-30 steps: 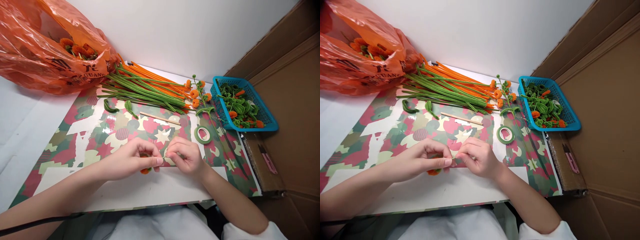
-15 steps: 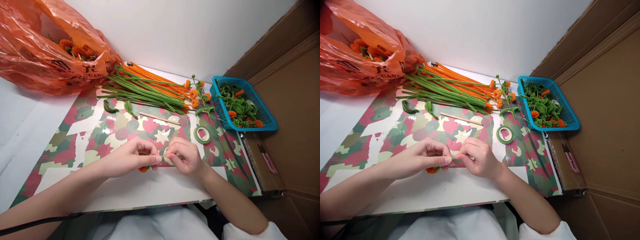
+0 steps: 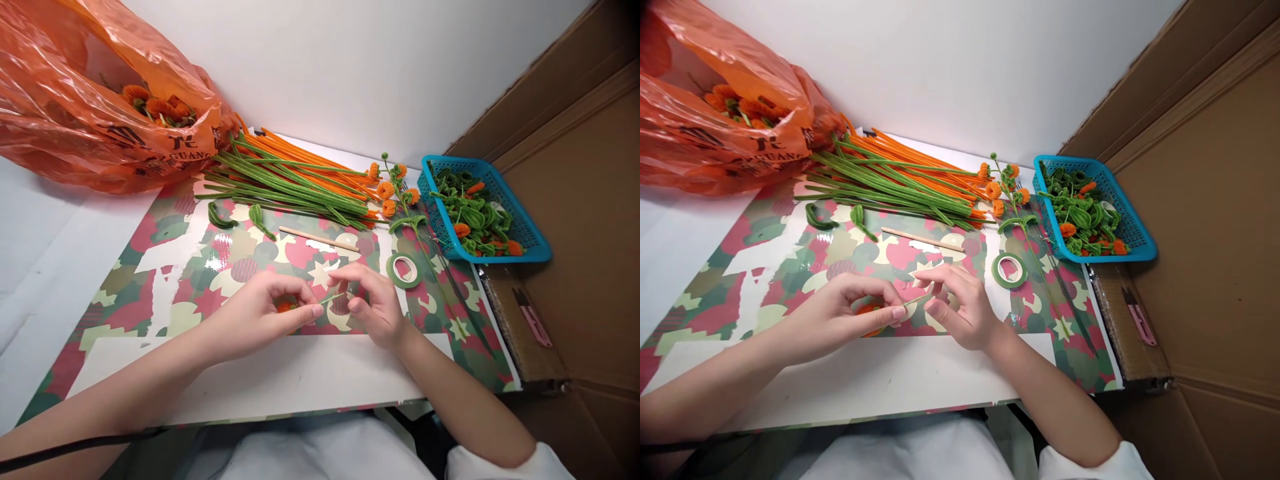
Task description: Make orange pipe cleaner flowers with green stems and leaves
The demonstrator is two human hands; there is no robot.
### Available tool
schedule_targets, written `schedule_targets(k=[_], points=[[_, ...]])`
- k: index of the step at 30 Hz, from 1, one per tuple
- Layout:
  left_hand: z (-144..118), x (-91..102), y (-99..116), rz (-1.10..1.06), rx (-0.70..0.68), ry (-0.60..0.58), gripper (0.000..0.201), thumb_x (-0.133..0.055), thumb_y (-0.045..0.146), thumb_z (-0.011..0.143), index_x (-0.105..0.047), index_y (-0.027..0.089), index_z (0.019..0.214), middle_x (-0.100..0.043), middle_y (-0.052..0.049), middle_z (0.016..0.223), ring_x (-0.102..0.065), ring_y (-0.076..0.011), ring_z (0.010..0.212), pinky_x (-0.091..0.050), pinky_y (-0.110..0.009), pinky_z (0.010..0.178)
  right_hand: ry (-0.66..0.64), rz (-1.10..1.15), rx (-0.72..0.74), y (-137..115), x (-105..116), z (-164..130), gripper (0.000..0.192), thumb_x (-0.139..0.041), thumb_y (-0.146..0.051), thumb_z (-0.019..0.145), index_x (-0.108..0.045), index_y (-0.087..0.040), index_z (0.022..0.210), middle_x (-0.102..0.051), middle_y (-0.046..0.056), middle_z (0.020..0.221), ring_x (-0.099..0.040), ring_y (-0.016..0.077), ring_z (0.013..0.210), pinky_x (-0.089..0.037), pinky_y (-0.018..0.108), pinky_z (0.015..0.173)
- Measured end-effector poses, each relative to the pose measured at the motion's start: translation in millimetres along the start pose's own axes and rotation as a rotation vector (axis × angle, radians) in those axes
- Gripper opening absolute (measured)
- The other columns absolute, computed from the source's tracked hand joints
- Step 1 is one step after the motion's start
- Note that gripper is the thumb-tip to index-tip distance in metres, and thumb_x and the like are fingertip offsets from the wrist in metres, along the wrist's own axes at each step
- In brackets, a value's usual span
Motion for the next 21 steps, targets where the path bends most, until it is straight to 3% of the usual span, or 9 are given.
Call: schedule_targets(k=[4, 7, 10, 15, 19, 21], points=[[1, 0.9, 1, 0.200, -0.163, 0.084, 0.020, -0.059, 0.026, 0.086, -0.066, 0.018, 0.070, -0.063, 0.003, 0.059, -0.047, -0.0080, 0.051, -0.036, -0.020, 0.048, 0.051, -0.126, 0.073, -5, 0, 3, 0.019, -0.062, -0.037, 0.087, -0.066, -0.019, 0.092, -0.069, 0.004, 0.078, -0.061, 0.0155, 0.069, -0.049, 0.033, 0.069], [1, 1.3, 4, 0.389, -0.319, 0.184, 0.016, -0.061, 0.022, 0.085, -0.067, 0.019, 0.071, -0.062, 0.005, 0.056, -0.043, -0.0076, 0.049, -0.037, -0.022, 0.054, 0.076, -0.173, 0.117, -5, -2, 3, 0.007, -0.066, -0.026, 0.084, -0.066, -0.020, 0.086, -0.070, 0.002, 0.071, -0.061, 0.0151, 0.066, -0.047, 0.033, 0.068], [0, 1.0, 6, 0.499, -0.387, 0.223, 0.014, -0.061, 0.022, 0.085, -0.068, 0.019, 0.073, -0.065, 0.004, 0.059, -0.048, -0.0083, 0.051, -0.041, -0.025, 0.064, 0.069, -0.184, 0.135, -4, -3, 3, 0.001, -0.065, -0.020, 0.084, -0.066, -0.020, 0.084, -0.069, 0.001, 0.069, -0.061, 0.0145, 0.064, -0.046, 0.033, 0.067], [-2, 2.9, 4, 0.478, -0.342, 0.215, 0.009, -0.063, 0.027, 0.083, -0.067, 0.019, 0.087, -0.069, 0.001, 0.072, -0.058, -0.0116, 0.062, -0.046, -0.025, 0.067, 0.097, -0.169, 0.143, -4, -3, 2, 0.010, -0.061, -0.017, 0.085, -0.062, -0.020, 0.076, -0.064, -0.001, 0.063, -0.058, 0.0135, 0.061, -0.044, 0.033, 0.067], [-2, 5.9, 2, 0.377, -0.265, 0.245, 0.047, -0.074, 0.035, 0.074, -0.059, 0.017, 0.115, -0.070, -0.006, 0.104, -0.066, -0.0190, 0.090, -0.052, -0.026, 0.076, 0.225, -0.093, 0.037, 1, 3, 1, 0.015, -0.058, -0.015, 0.087, -0.059, -0.020, 0.073, -0.060, -0.002, 0.063, -0.054, 0.0125, 0.063, -0.044, 0.030, 0.065], [-1, 6.5, 0, 0.317, -0.224, 0.270, 0.049, -0.073, 0.035, 0.075, -0.057, 0.019, 0.119, -0.068, -0.007, 0.112, -0.065, -0.0209, 0.098, -0.053, -0.028, 0.081, 0.286, -0.039, -0.024, 6, 5, 1, 0.016, -0.058, -0.018, 0.088, -0.058, -0.020, 0.071, -0.058, -0.002, 0.064, -0.052, 0.0122, 0.063, -0.043, 0.028, 0.063]])
Point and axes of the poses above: each hand's wrist, its own z-axis towards the middle knuckle, its own x-axis out of the back of the hand, y = z × x, the point moved 3 cm from there along z, towards the middle knuckle
